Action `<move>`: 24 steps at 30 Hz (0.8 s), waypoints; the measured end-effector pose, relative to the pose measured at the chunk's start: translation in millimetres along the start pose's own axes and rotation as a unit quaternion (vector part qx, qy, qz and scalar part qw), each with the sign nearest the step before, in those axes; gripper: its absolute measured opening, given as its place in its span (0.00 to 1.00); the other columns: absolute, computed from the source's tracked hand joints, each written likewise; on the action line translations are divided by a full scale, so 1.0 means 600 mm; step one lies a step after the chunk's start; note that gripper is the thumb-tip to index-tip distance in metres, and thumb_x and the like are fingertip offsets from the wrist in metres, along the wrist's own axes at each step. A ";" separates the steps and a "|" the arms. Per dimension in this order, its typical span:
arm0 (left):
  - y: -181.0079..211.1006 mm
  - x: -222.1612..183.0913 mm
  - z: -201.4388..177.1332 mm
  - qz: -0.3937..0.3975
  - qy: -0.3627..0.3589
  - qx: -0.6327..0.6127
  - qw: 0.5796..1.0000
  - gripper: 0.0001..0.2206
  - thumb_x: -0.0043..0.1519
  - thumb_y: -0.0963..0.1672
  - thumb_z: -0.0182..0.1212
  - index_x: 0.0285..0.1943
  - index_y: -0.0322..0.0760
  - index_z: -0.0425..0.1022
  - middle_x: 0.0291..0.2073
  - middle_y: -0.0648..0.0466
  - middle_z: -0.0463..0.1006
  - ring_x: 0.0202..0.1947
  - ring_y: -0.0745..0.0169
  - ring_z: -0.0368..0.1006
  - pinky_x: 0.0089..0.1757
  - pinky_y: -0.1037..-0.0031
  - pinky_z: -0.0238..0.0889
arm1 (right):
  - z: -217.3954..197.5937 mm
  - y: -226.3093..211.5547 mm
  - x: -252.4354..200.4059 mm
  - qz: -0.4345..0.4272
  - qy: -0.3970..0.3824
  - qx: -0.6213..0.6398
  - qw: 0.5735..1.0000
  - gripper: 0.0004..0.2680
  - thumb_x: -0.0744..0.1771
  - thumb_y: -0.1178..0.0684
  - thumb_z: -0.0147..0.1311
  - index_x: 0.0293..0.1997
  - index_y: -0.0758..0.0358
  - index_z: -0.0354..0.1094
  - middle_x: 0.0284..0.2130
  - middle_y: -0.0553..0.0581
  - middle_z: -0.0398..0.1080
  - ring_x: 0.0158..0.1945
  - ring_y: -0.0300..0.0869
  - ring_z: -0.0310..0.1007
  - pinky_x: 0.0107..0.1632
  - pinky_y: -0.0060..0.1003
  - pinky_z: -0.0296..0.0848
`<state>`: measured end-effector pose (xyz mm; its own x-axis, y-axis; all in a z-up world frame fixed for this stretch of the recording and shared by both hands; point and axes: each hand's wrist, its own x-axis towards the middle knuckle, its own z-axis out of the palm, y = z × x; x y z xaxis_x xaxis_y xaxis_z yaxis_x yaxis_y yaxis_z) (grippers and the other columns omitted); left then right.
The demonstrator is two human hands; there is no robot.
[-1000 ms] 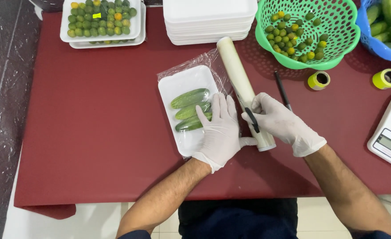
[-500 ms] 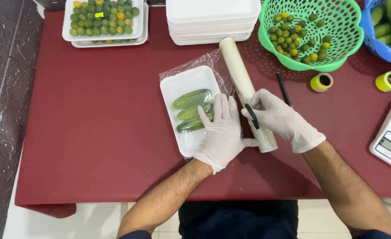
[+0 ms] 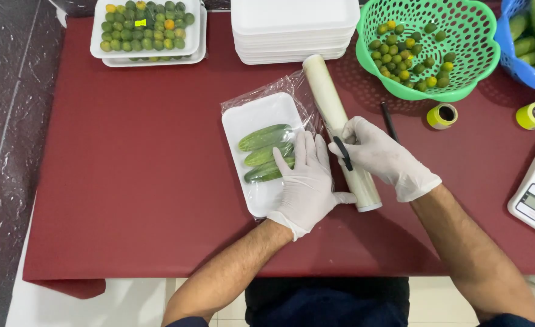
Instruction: Manually wrapping a foam tray of cucumbers with plastic wrap and cutting the film with scissors.
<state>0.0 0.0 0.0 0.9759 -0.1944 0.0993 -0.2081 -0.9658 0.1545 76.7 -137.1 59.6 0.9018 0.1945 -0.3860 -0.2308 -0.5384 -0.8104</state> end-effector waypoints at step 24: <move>-0.004 0.003 -0.022 0.005 -0.036 -0.044 0.998 0.62 0.41 0.68 0.64 0.76 0.25 0.47 0.72 0.30 0.52 0.76 0.35 0.41 0.58 0.16 0.27 | -0.002 -0.019 0.049 -0.001 -0.005 -0.048 0.999 0.08 0.64 0.54 0.57 0.43 0.62 0.66 0.25 0.56 0.72 0.28 0.43 0.74 0.35 0.34 0.61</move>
<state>1.4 4.3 12.6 0.9755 -0.2182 0.0297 -0.2188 -0.9457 0.2403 106.5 -126.4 58.0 0.8986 0.2040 -0.3884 -0.1913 -0.6145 -0.7653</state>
